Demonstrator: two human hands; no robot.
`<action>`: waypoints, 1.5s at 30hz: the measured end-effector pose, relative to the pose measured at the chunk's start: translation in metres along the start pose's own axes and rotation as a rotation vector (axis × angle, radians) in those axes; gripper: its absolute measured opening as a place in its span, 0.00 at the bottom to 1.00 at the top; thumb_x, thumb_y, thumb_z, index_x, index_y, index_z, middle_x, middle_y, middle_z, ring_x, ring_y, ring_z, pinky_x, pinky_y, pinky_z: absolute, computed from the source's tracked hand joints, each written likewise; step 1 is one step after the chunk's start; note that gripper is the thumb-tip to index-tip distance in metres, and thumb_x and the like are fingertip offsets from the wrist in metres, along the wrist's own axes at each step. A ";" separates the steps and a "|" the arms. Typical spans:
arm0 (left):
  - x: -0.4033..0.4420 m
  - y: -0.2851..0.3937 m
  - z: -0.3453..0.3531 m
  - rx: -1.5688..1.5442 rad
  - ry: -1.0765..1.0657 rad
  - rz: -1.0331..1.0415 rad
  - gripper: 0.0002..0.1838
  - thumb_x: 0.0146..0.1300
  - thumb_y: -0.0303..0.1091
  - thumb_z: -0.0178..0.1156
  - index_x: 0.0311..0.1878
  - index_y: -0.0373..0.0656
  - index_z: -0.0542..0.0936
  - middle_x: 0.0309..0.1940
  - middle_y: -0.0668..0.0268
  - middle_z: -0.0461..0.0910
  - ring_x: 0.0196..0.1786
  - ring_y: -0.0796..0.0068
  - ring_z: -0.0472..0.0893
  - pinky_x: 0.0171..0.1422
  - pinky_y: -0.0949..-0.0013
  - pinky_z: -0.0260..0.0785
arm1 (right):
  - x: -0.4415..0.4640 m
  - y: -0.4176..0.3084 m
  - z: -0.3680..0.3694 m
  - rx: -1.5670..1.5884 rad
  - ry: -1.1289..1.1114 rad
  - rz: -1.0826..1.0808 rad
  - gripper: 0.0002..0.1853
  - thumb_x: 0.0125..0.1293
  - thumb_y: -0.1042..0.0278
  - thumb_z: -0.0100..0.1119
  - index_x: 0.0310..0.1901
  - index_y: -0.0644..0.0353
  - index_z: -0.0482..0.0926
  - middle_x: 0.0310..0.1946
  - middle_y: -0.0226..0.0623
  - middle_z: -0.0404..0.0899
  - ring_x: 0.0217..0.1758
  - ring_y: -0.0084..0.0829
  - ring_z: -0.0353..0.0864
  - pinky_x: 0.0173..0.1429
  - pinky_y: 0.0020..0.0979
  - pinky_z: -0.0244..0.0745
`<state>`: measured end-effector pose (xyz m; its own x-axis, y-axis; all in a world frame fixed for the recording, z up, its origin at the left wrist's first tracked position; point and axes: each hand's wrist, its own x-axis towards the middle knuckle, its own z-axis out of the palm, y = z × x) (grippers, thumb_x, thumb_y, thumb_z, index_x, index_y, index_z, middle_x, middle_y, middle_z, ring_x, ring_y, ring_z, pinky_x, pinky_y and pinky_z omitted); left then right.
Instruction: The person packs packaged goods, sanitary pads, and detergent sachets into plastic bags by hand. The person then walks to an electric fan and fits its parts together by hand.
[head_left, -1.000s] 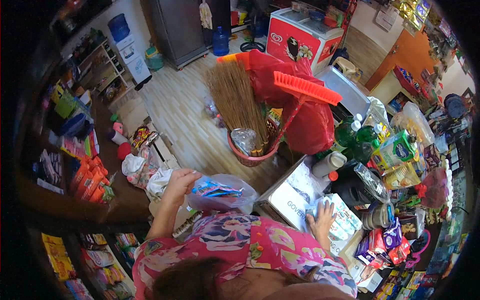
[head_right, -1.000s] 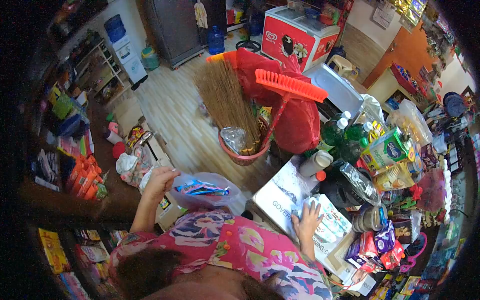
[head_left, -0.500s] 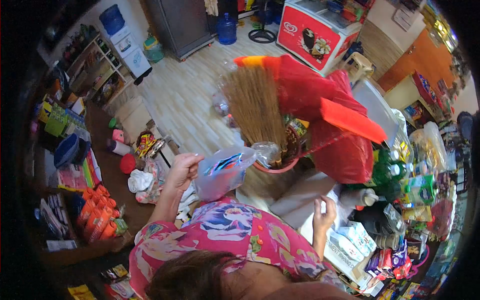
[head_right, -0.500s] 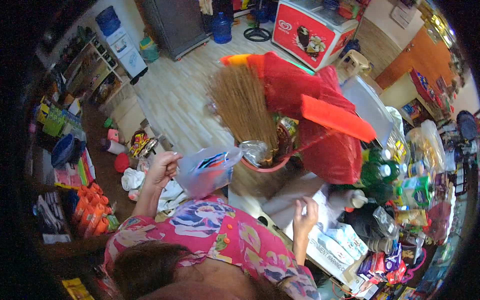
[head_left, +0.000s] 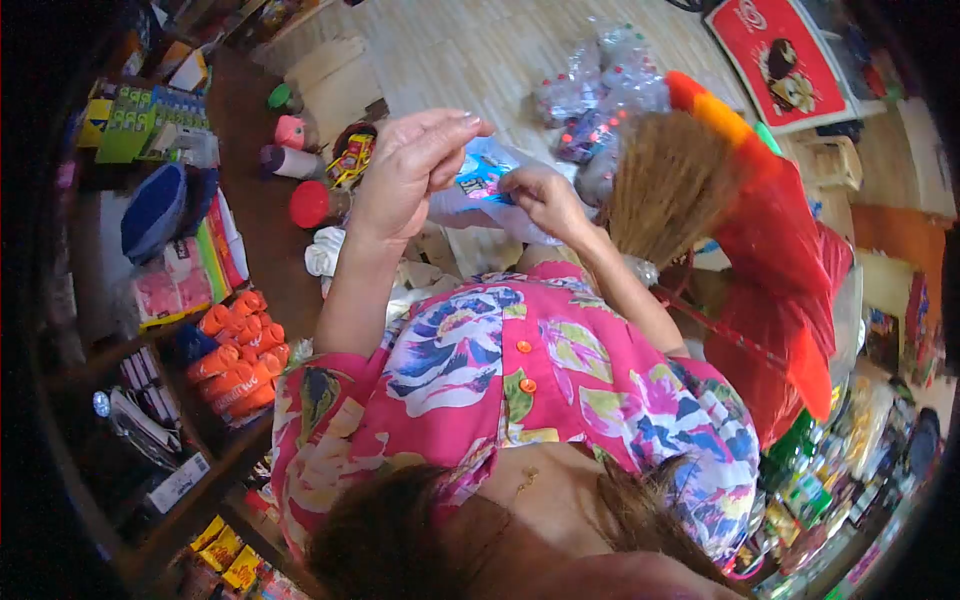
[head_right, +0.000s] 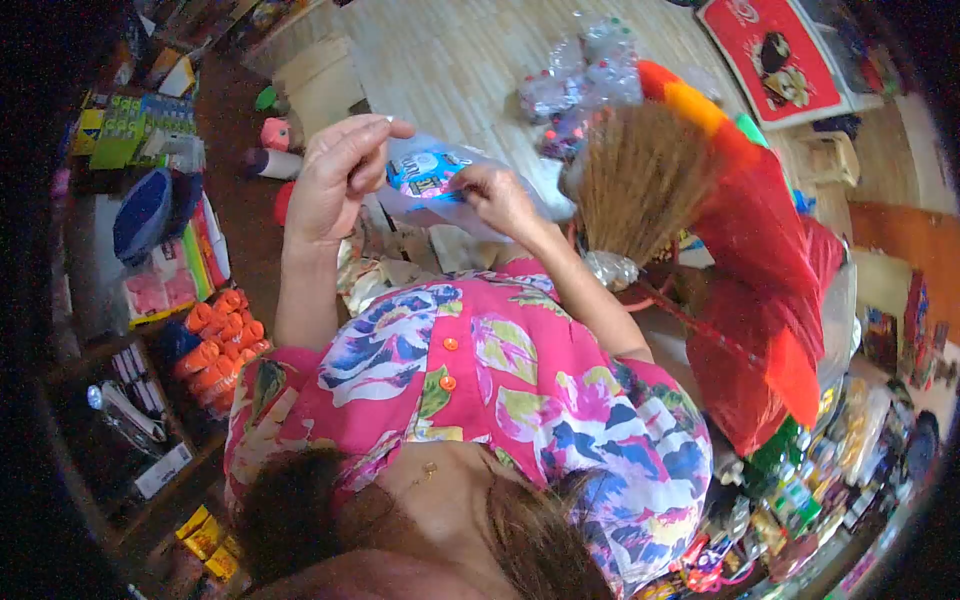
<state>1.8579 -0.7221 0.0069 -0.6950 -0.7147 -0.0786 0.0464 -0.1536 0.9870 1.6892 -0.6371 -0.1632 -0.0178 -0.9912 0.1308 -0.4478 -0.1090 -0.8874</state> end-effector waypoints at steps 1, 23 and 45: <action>0.015 0.004 -0.011 0.024 0.020 -0.003 0.15 0.67 0.36 0.53 0.42 0.31 0.80 0.15 0.78 0.61 0.17 0.89 0.56 0.23 0.79 0.47 | 0.025 0.011 -0.003 -0.067 0.007 0.033 0.17 0.54 0.65 0.63 0.44 0.65 0.81 0.38 0.49 0.82 0.44 0.40 0.82 0.49 0.36 0.75; 0.365 -0.001 -0.215 -0.022 0.136 -0.293 0.10 0.61 0.29 0.57 0.40 0.31 0.80 0.18 0.75 0.71 0.21 0.89 0.64 0.25 0.80 0.50 | 0.420 0.194 -0.034 -0.318 0.133 0.093 0.35 0.47 0.44 0.70 0.54 0.58 0.75 0.48 0.45 0.74 0.58 0.45 0.71 0.56 0.48 0.67; 0.816 -0.042 -0.256 0.032 -0.323 -0.475 0.06 0.61 0.29 0.60 0.36 0.36 0.81 0.18 0.78 0.69 0.20 0.90 0.61 0.24 0.80 0.48 | 0.581 0.493 -0.204 0.370 0.498 0.962 0.30 0.49 0.57 0.73 0.51 0.62 0.73 0.24 0.38 0.79 0.26 0.28 0.77 0.33 0.29 0.73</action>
<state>1.4727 -1.4735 -0.1345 -0.8184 -0.3268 -0.4726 -0.3426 -0.3828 0.8580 1.2753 -1.2516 -0.4348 -0.5999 -0.5452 -0.5856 0.2321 0.5818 -0.7795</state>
